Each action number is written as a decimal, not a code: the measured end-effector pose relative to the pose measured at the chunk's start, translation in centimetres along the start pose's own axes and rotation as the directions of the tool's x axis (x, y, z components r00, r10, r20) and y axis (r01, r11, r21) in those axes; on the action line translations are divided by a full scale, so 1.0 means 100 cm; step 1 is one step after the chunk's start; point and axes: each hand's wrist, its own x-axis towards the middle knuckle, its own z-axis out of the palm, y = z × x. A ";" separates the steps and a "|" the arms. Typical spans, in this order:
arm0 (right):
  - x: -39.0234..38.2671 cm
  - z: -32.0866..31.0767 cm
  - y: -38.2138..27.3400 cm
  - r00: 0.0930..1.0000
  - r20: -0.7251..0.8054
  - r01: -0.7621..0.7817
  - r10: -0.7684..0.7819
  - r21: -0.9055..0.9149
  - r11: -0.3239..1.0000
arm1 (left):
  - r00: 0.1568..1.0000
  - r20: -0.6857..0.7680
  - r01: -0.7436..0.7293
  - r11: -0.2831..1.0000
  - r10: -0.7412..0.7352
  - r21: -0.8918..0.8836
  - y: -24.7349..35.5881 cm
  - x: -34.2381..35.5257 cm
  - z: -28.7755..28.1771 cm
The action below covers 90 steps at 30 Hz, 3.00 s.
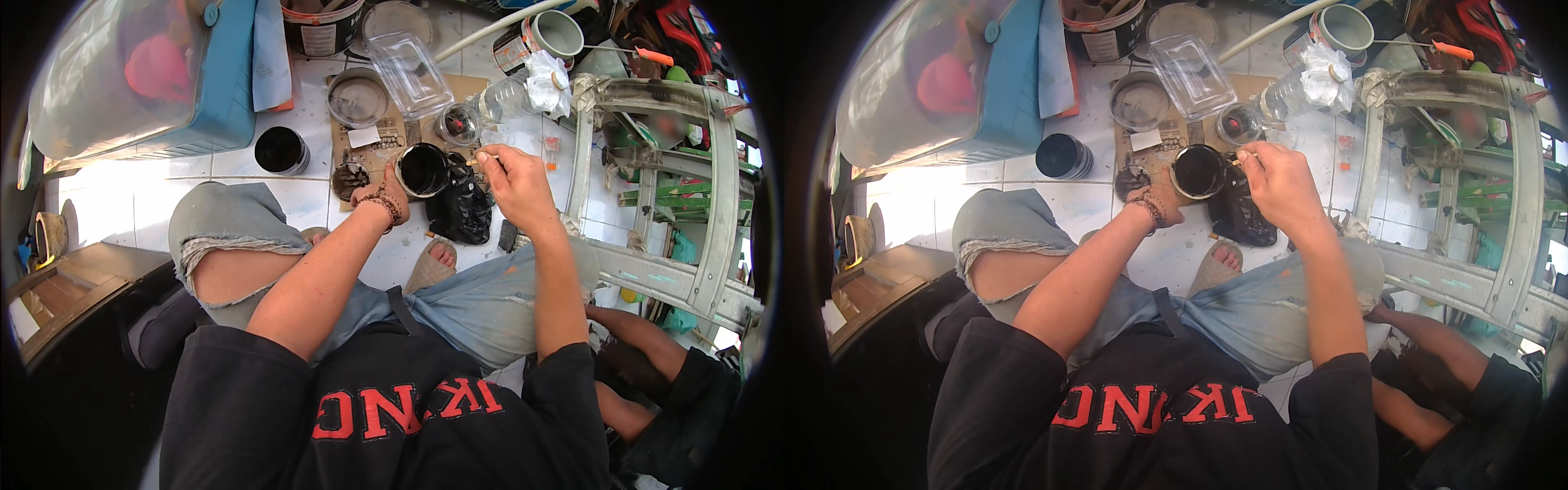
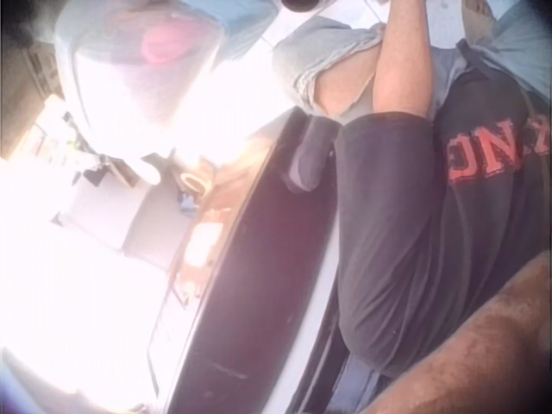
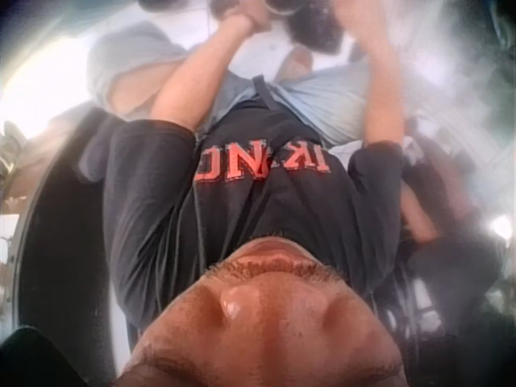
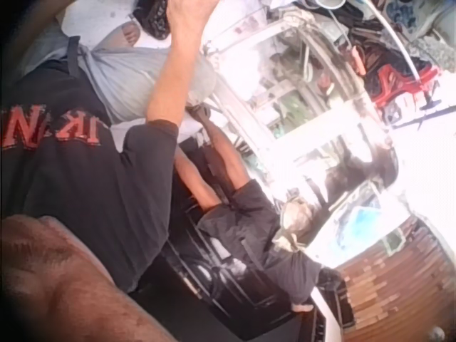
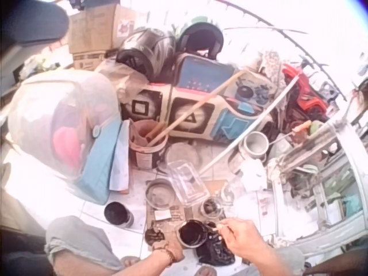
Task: The person sits on the floor, opens a paint can, and stirs the paint with a stick. They then pour some paint into a smaller container and close the can.
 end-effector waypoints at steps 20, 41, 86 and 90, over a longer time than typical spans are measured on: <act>0.003 -0.002 0.003 0.967 -0.233 0.054 -0.102 -0.204 0.977 | 0.999 0.017 0.051 0.998 -0.051 -0.042 0.008 -0.011 -0.010; -0.001 -0.017 0.001 0.986 -0.064 -0.155 0.154 -0.006 0.988 | 0.995 0.060 0.074 0.997 -0.073 -0.010 0.011 -0.014 -0.014; 0.003 -0.071 0.028 0.928 0.011 -0.341 0.373 0.432 0.835 | 0.879 -0.254 0.292 0.876 -0.404 -0.383 -0.049 -0.012 0.012; 0.006 -0.093 0.027 0.916 0.048 -0.351 0.398 0.574 0.739 | 0.499 -0.079 0.294 0.254 -0.863 -0.921 -0.079 -0.018 0.018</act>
